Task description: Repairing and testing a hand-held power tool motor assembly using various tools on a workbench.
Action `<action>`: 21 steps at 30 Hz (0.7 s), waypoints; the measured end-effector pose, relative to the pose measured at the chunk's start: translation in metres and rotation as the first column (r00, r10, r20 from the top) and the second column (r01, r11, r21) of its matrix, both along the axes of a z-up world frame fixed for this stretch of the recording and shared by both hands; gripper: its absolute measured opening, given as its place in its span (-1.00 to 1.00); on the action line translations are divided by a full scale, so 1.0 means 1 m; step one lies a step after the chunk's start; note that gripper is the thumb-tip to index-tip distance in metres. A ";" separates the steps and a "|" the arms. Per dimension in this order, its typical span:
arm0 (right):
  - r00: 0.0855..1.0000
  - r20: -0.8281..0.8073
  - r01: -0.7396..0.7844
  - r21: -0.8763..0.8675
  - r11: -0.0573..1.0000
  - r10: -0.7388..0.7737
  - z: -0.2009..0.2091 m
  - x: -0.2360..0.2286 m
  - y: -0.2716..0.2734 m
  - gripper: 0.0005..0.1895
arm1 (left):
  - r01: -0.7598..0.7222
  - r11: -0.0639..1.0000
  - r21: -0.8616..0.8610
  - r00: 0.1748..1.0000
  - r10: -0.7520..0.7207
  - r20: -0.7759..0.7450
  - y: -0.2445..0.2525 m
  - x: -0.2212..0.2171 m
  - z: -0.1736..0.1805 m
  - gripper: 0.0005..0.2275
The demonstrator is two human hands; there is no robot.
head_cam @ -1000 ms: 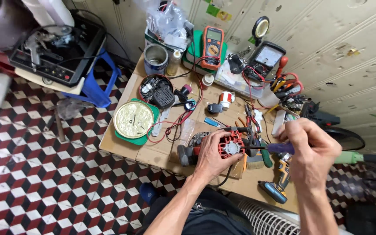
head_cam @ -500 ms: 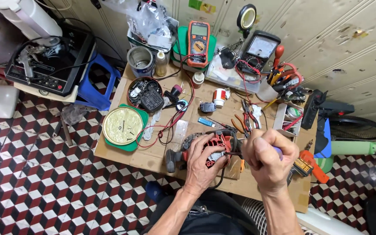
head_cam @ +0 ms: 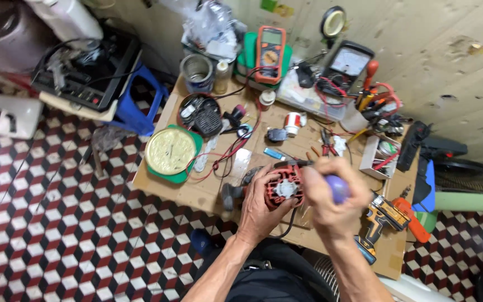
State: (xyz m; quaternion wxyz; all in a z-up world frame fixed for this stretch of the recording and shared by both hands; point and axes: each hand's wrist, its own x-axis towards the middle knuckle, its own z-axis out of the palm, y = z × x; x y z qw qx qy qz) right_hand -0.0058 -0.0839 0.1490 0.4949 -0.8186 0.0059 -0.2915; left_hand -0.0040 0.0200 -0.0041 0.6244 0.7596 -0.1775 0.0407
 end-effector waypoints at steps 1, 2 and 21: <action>1.000 -0.005 -0.016 0.004 1.000 0.016 -0.003 -0.002 -0.001 -0.83 | -0.016 1.000 0.004 1.000 0.016 -0.005 0.006 -0.005 -0.003 -0.42; 0.992 0.055 -0.122 0.253 0.960 0.112 -0.007 -0.004 -0.003 -0.81 | -0.011 1.000 -0.006 0.997 0.010 -0.072 0.011 -0.009 -0.006 -0.43; 0.981 0.093 -0.181 0.741 0.646 0.168 -0.020 0.011 -0.020 -0.73 | 0.011 0.999 -0.035 0.979 -0.018 -0.202 0.015 -0.008 0.000 -0.67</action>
